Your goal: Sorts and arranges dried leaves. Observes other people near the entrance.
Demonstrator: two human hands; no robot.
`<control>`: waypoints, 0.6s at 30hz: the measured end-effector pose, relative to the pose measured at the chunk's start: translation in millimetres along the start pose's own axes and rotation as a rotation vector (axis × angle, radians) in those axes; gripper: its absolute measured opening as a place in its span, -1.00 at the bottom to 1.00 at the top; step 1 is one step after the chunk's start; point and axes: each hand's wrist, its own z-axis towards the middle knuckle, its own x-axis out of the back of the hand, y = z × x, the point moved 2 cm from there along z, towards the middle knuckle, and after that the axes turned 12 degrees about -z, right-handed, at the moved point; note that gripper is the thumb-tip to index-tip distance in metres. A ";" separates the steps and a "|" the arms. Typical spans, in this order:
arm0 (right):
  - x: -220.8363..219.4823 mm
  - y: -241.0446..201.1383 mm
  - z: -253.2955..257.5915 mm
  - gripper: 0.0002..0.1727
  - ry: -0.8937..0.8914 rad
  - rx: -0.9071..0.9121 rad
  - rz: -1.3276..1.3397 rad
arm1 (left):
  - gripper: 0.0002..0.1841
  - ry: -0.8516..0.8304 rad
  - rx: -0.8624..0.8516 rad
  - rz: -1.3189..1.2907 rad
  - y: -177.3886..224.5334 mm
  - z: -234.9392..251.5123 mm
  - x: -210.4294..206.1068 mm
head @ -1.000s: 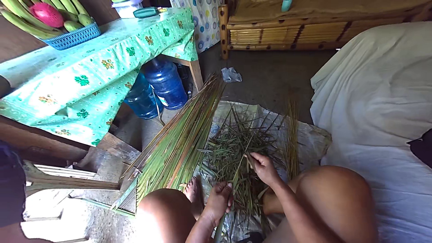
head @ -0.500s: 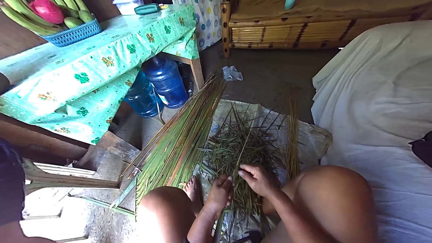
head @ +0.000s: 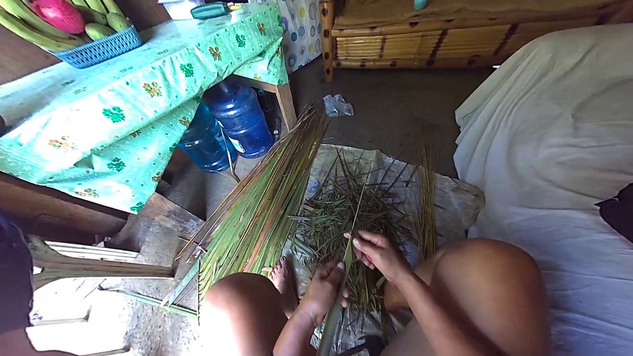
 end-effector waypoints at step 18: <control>2.2 11.8 4.2 -0.64 0.025 0.282 -0.581 | -0.68 0.070 -0.046 -0.078 -2.8 1.9 6.0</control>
